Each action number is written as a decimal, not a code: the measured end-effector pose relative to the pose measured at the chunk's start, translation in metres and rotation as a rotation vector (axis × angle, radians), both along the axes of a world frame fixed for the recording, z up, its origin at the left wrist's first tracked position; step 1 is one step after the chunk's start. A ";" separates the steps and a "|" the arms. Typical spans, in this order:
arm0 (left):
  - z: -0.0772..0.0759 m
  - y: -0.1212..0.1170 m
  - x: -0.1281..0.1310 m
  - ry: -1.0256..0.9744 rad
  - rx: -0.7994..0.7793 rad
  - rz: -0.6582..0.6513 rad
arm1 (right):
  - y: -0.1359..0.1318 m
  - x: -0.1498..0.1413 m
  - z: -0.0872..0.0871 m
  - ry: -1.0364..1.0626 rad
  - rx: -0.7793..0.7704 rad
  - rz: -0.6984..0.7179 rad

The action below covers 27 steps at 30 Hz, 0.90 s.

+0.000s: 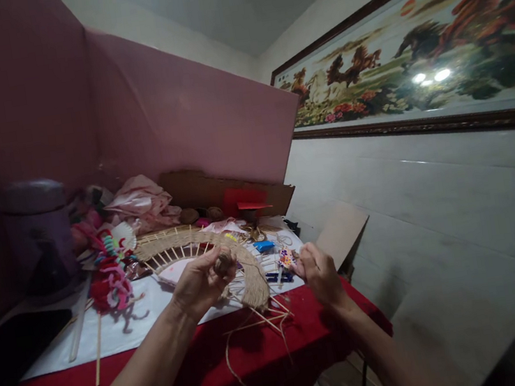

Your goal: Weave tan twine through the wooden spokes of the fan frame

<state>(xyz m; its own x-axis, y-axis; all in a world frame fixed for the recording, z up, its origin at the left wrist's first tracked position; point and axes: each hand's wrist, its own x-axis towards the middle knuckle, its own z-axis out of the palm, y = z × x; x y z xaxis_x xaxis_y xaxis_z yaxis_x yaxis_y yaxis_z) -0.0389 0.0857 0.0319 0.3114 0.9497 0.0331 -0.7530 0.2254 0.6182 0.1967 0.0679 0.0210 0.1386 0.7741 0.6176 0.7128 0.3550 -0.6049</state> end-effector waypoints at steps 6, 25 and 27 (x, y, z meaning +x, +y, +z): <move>0.001 0.001 -0.002 -0.055 -0.020 -0.018 | -0.078 -0.016 0.004 -0.466 -0.367 0.519; -0.003 0.006 -0.003 -0.030 0.003 0.004 | -0.061 -0.014 -0.008 -0.281 -0.092 0.175; -0.003 0.007 -0.003 -0.033 0.005 0.008 | -0.050 -0.018 -0.014 -0.301 -0.095 0.174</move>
